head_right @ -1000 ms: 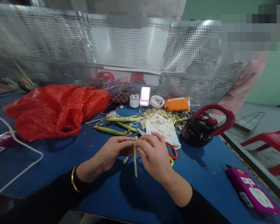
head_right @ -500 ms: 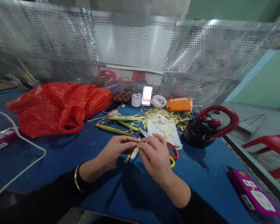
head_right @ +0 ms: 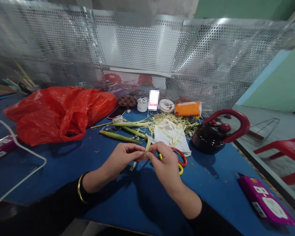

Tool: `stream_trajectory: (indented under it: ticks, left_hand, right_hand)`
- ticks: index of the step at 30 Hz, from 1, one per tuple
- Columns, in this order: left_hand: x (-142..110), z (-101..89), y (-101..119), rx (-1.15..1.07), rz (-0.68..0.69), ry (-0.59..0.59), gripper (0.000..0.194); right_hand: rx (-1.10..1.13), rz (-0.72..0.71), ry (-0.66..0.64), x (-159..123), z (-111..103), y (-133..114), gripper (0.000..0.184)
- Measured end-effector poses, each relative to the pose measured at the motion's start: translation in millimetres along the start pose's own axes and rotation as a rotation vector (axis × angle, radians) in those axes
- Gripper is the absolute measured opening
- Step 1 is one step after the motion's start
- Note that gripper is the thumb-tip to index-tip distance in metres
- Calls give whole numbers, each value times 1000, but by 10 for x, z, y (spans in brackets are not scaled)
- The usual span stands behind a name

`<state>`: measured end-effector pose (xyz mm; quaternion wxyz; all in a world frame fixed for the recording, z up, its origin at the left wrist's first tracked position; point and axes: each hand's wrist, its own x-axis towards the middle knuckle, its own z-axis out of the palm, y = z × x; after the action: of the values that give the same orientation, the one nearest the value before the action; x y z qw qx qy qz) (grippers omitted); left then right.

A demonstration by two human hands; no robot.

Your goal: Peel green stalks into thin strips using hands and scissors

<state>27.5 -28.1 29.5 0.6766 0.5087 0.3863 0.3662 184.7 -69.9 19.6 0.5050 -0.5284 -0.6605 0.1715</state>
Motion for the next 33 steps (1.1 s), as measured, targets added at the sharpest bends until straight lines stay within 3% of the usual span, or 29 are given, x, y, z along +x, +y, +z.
stream_trajectory:
  ticks: [3, 8, 12, 18, 25, 33]
  left_hand:
    - [3, -8, -9, -3, 20, -34, 25]
    - [4, -11, 0, 169, 81, 8, 41]
    - [11, -1, -15, 307, 219, 69, 26]
    - [2, 27, -10, 178, 91, 17, 24]
    - [-2, 33, -7, 54, 76, -34, 20]
    - [27, 6, -55, 25, 47, -3, 16]
  right_hand:
    - [-56, -15, 38, 3, -8, -13, 17]
    - [68, 172, 78, 27, -2, -46, 21]
    - [198, 235, 72, 21, 31, -44, 23]
    - [224, 259, 74, 4, 56, -15, 23]
    - [363, 338, 100, -3, 111, 24, 22]
    - [352, 357, 19, 17, 80, -1, 23]
